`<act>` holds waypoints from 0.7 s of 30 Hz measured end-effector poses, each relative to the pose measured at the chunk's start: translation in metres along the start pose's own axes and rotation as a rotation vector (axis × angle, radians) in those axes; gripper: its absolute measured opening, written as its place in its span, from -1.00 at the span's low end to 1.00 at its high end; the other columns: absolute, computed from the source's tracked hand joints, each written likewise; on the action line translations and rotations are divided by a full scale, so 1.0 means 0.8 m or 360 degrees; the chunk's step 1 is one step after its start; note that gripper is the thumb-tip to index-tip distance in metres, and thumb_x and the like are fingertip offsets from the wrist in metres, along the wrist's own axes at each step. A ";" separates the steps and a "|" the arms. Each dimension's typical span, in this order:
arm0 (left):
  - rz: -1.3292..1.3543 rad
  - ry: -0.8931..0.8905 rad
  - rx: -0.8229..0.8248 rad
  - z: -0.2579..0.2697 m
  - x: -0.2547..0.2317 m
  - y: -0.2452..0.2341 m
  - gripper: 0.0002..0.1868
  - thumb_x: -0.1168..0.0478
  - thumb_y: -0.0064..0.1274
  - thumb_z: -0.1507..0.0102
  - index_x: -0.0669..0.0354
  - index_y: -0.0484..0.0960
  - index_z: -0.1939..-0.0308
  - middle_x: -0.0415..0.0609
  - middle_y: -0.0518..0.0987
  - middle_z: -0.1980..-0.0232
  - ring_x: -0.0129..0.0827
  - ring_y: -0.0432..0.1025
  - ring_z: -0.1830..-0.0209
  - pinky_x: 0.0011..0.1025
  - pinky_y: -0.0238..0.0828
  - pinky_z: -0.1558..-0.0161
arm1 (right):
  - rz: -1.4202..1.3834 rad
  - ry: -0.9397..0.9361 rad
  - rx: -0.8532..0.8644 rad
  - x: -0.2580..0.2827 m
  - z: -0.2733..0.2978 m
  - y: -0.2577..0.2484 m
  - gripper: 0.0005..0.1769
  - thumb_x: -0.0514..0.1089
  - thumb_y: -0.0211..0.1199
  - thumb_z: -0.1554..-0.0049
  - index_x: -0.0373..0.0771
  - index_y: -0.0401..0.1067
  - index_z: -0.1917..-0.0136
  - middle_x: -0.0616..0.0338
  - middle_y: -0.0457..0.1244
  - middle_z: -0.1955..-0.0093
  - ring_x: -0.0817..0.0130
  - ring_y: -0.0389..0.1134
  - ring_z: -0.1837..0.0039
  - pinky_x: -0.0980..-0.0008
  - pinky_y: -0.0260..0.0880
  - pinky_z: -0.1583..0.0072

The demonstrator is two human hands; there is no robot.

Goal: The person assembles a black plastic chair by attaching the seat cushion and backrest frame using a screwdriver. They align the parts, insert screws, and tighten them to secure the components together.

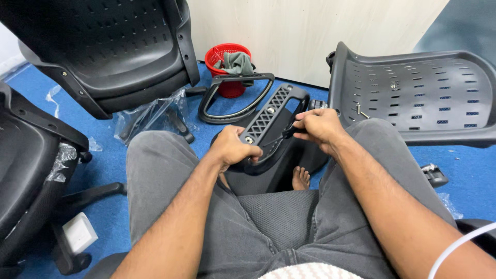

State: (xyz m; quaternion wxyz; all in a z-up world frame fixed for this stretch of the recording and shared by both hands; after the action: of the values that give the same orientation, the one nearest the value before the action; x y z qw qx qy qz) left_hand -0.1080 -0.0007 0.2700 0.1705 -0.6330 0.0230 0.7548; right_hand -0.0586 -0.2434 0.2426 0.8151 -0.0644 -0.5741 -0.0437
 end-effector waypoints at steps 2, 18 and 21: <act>-0.0067 0.0024 -0.0038 -0.001 -0.008 0.005 -0.75 0.44 0.28 0.10 0.41 0.65 0.36 0.04 0.67 0.48 -0.39 0.53 0.58 -0.48 0.49 0.45 | -0.0052 0.0090 0.0028 -0.016 -0.009 0.008 -0.84 -0.40 0.19 -0.12 -0.39 0.53 0.02 0.04 0.35 0.07 0.33 0.45 0.09 0.23 0.63 -0.03; 0.0340 0.0065 -0.0155 -0.012 -0.024 0.024 -0.90 0.41 0.22 -0.01 0.39 0.65 0.43 0.02 0.65 0.51 -0.43 0.52 0.59 -0.48 0.48 0.47 | -0.0499 -0.0302 -0.0076 -0.019 -0.002 -0.005 -0.73 -0.14 -0.04 -0.27 -0.43 0.30 -0.02 0.02 0.29 0.11 0.23 0.46 0.16 0.12 0.60 0.14; 0.0412 0.0074 -0.0283 -0.004 -0.023 0.049 -0.93 0.39 0.24 -0.01 0.35 0.69 0.45 0.00 0.67 0.51 -0.44 0.51 0.59 -0.50 0.42 0.47 | -0.0428 -0.0249 -0.0078 -0.033 -0.004 0.017 -0.79 -0.14 -0.02 -0.24 -0.32 0.28 -0.04 -0.07 0.33 0.11 0.31 0.48 0.17 0.33 0.58 0.26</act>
State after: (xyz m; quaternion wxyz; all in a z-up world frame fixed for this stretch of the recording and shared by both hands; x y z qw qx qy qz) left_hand -0.1140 -0.0428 0.2802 0.0144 -0.6546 0.0414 0.7547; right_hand -0.0622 -0.2309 0.2162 0.7529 -0.0099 -0.6380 -0.1612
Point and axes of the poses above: each hand's wrist, its own z-axis away from the middle knuckle, its own y-axis out of the palm, x = y × z, the point moved 5 cm from there along -z, towards the middle knuckle
